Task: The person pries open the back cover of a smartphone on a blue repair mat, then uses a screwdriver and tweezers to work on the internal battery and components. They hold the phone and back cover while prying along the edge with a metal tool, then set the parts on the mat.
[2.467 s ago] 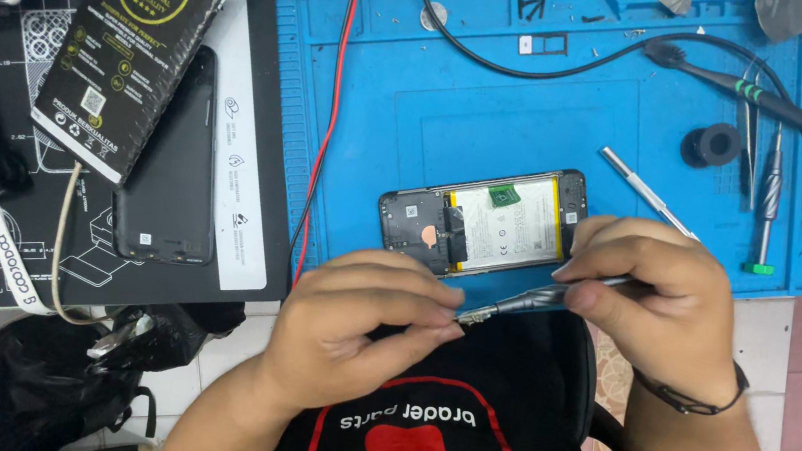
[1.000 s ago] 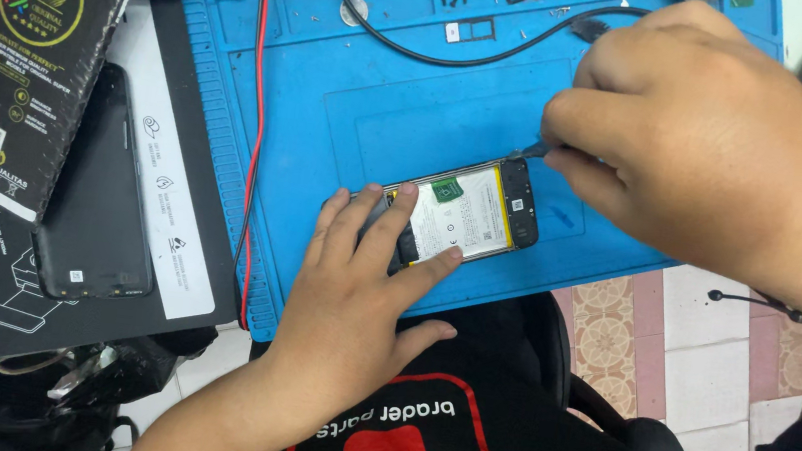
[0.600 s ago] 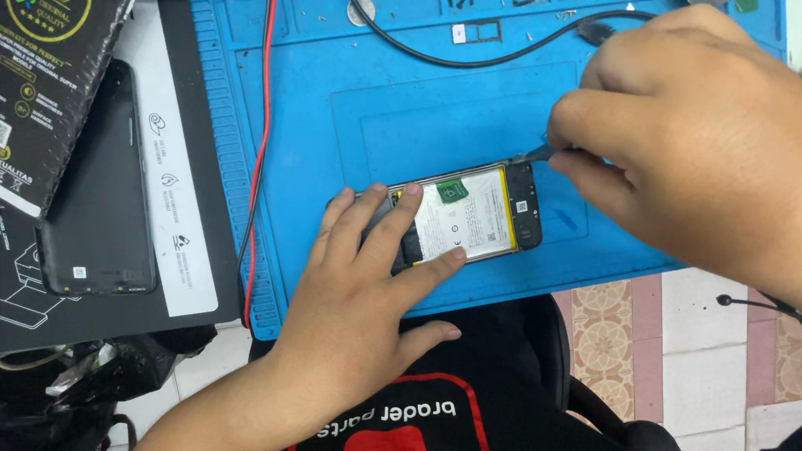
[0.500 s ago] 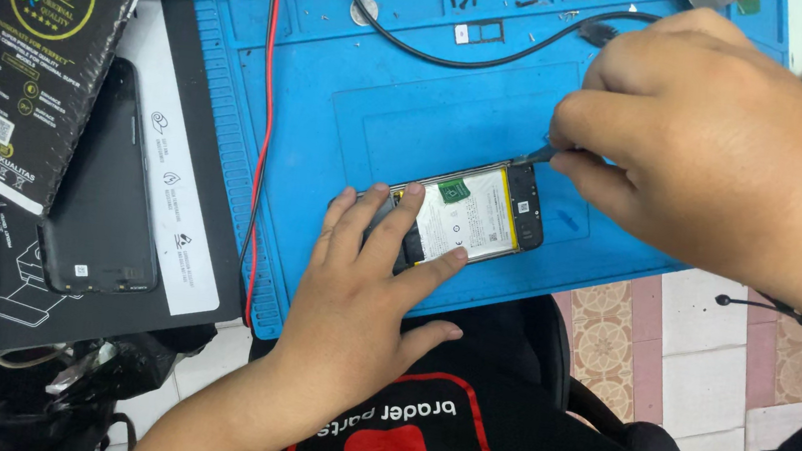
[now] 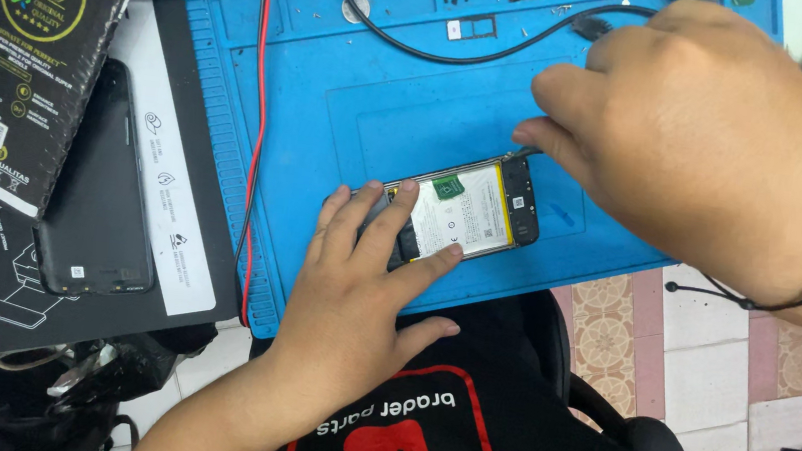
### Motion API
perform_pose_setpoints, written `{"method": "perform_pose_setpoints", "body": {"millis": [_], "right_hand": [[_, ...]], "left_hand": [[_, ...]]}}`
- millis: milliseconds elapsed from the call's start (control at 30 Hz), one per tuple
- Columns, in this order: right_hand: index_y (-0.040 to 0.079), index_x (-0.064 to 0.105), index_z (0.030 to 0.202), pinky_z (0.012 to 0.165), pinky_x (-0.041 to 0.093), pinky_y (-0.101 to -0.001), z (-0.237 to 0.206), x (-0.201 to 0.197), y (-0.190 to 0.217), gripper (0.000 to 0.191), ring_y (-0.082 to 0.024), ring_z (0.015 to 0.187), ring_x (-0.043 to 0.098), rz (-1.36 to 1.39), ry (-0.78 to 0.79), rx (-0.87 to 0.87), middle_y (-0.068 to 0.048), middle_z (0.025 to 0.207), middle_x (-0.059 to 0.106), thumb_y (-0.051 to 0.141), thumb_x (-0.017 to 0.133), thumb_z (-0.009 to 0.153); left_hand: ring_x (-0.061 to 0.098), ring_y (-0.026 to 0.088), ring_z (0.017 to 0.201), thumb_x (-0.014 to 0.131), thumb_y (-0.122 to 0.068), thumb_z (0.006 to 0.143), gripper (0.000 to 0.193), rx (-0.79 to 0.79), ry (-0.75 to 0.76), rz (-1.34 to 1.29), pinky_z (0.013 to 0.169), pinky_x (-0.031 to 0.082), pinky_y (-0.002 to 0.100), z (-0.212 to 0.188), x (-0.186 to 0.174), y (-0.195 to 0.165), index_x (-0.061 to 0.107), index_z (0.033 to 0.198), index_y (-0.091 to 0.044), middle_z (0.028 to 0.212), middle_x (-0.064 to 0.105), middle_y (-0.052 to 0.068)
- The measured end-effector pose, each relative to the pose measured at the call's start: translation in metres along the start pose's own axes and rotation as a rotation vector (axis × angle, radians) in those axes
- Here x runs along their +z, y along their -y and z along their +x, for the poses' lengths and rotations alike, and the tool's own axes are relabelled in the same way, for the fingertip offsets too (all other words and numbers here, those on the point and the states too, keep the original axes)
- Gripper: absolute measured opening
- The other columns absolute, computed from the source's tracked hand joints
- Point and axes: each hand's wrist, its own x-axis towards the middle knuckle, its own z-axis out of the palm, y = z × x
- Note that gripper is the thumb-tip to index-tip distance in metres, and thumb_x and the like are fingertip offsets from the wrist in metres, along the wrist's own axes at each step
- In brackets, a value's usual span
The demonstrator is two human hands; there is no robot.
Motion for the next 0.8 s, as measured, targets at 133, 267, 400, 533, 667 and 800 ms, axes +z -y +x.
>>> {"method": "perform_pose_setpoints", "body": {"millis": [133,267,400,533,667,800], "right_hand": [[0.010,0.068,0.088,0.072,0.052,-0.0428,0.0039,-0.0009,-0.0015,0.026,-0.031,0.074,0.065,-0.028,0.131,0.007,-0.009,0.070,0.063,0.035,0.074,0.093],[0.008,0.067,0.085,0.079,0.054,-0.0432,0.0061,-0.0015,-0.0061,0.023,-0.032,0.079,0.065,-0.012,0.033,-0.142,-0.009,0.073,0.063,0.029,0.073,0.084],[0.008,0.068,0.084,0.077,0.056,-0.0398,0.0025,-0.0018,-0.0053,0.033,-0.030,0.081,0.067,-0.133,0.116,-0.094,-0.009,0.074,0.064,0.041,0.072,0.087],[0.008,0.073,0.087,0.071,0.057,-0.0358,0.0004,-0.0010,-0.0013,0.046,-0.027,0.078,0.068,-0.222,0.112,-0.031,-0.011,0.076,0.065,0.054,0.070,0.086],[0.009,0.074,0.091,0.063,0.057,-0.0338,0.0016,-0.0006,0.0016,0.047,-0.025,0.073,0.068,-0.289,0.231,0.020,-0.009,0.077,0.066,0.055,0.068,0.090],[0.009,0.074,0.092,0.063,0.056,-0.0337,0.0032,-0.0007,0.0038,0.047,-0.024,0.070,0.068,-0.324,0.274,0.004,-0.009,0.074,0.066,0.055,0.066,0.095]], "left_hand": [[0.037,0.051,0.137,0.089,-0.040,0.067,0.059,-0.005,-0.004,0.001,0.116,0.024,0.066,0.0000,-0.0005,0.0002,0.075,0.120,-0.016,0.146,0.046,0.028],[0.037,0.051,0.138,0.089,-0.040,0.067,0.060,0.001,-0.012,0.007,0.116,0.025,0.066,-0.0001,-0.0001,0.0005,0.075,0.120,-0.016,0.146,0.046,0.028],[0.037,0.051,0.137,0.089,-0.040,0.067,0.060,-0.004,-0.007,0.018,0.115,0.025,0.066,-0.0010,0.0005,0.0009,0.074,0.121,-0.017,0.146,0.046,0.028],[0.037,0.052,0.136,0.088,-0.042,0.069,0.061,0.011,-0.008,0.052,0.115,0.024,0.067,-0.0021,0.0008,0.0022,0.073,0.123,-0.018,0.147,0.045,0.029],[0.037,0.052,0.136,0.088,-0.042,0.068,0.061,0.004,-0.017,0.072,0.115,0.025,0.066,-0.0029,0.0009,0.0032,0.073,0.123,-0.020,0.147,0.046,0.028],[0.037,0.051,0.137,0.088,-0.043,0.067,0.062,-0.002,-0.021,0.082,0.115,0.026,0.066,-0.0033,0.0007,0.0029,0.074,0.123,-0.021,0.146,0.046,0.028]]}}
